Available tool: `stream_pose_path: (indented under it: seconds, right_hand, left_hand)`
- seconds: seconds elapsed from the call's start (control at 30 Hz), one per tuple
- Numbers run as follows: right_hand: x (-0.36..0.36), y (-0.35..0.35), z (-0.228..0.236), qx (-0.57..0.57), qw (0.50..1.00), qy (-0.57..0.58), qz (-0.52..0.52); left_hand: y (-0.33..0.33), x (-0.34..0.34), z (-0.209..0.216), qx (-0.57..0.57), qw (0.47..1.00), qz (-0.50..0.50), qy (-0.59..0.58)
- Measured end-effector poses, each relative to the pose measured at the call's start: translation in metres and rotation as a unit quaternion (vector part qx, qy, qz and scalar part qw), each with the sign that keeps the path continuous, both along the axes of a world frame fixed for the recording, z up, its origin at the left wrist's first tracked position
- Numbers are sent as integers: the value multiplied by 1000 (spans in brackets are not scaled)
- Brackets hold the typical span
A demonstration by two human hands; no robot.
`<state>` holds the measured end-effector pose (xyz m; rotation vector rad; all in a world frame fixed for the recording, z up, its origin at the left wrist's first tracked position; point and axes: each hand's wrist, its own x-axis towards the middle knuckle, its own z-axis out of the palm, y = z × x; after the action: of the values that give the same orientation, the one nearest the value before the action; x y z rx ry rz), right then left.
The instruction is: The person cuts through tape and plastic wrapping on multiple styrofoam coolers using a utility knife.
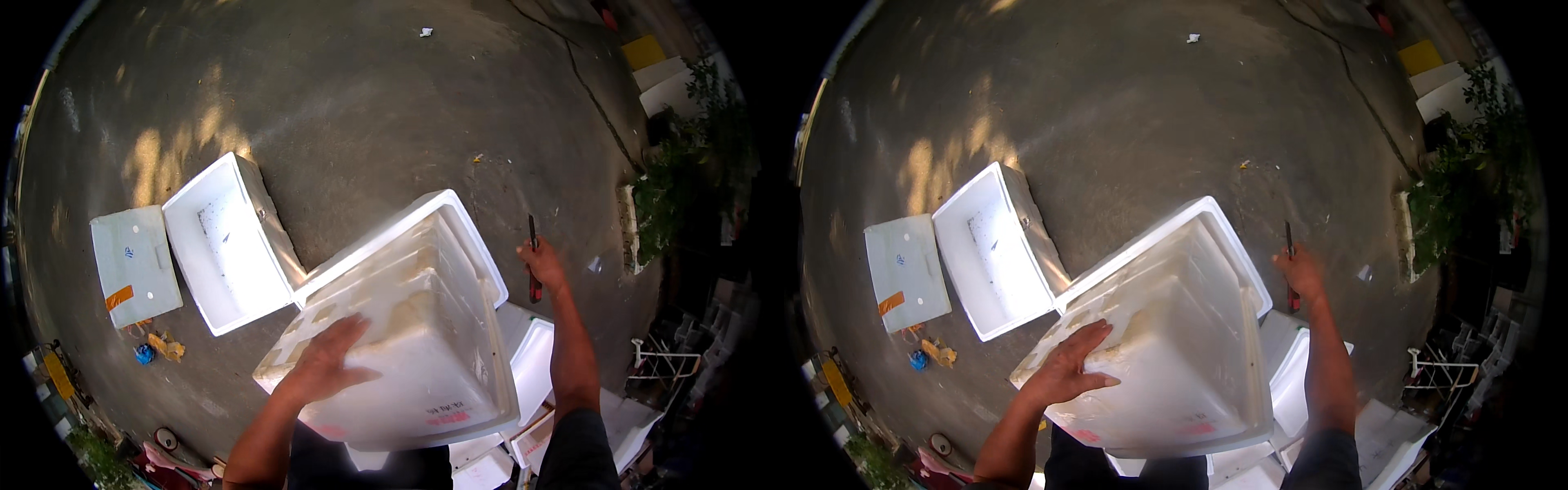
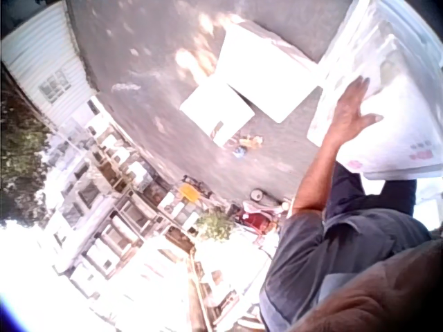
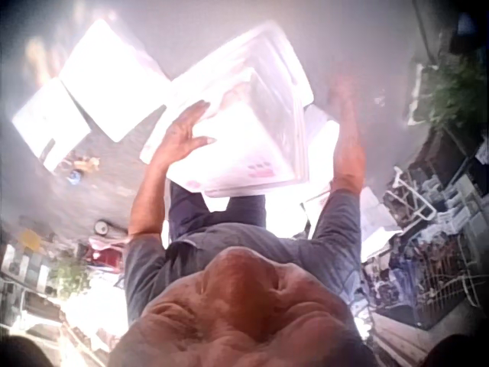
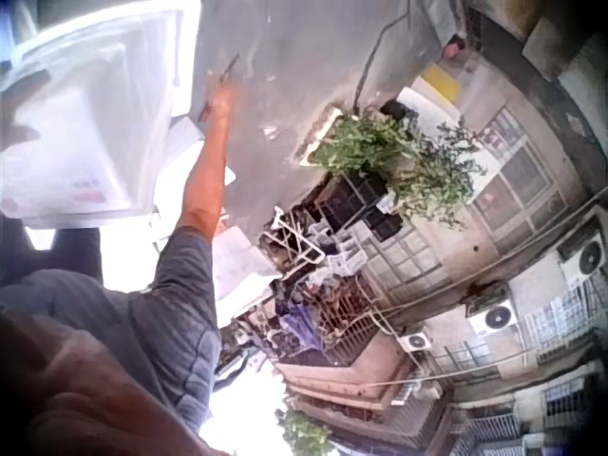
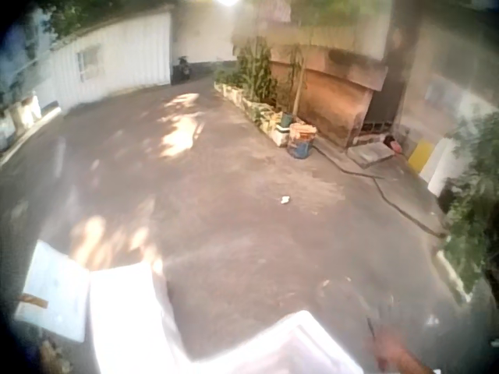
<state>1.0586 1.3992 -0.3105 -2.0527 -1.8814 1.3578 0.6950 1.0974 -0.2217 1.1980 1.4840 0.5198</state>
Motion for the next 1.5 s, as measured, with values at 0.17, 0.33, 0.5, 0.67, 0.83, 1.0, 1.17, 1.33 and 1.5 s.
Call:
stream_pose_path:
  seconds: [0.17, 0.33, 0.5, 0.67, 0.83, 1.0, 1.17, 1.33, 1.5]
  right_hand:
    - [-57, -17, 35, -217, 963, 44, 155]
    - [-108, -34, 46, -231, 934, -23, 271]
    - [-135, -27, 15, -104, 881, -65, 456]
    - [-136, -28, -13, -88, 834, -95, 536]
    - [-124, -43, 4, -144, 846, -121, 500]
    - [-58, -69, 11, -142, 886, -123, 423]
    - [-31, -49, 10, -120, 903, -130, 393]
    - [-69, 5, -73, 13, 908, -125, 400]
    - [-132, 19, -102, -49, 885, -203, 415]
  left_hand:
    - [-1, 3, 6, 11, 1000, 6, 12]
    - [0, 1, 10, 24, 1000, 5, 18]
    - [2, -1, 13, 0, 1000, 17, 8]
    - [4, 2, 12, -28, 998, 38, -30]
    - [-8, 2, 4, -3, 1000, 20, 5]
    - [-10, 9, 8, -9, 1000, 10, 26]
    - [-8, 13, 16, 2, 999, 6, 44]
    - [-8, 13, 12, 2, 1000, -5, 29]
    - [-16, 5, 8, 24, 1000, 10, 14]
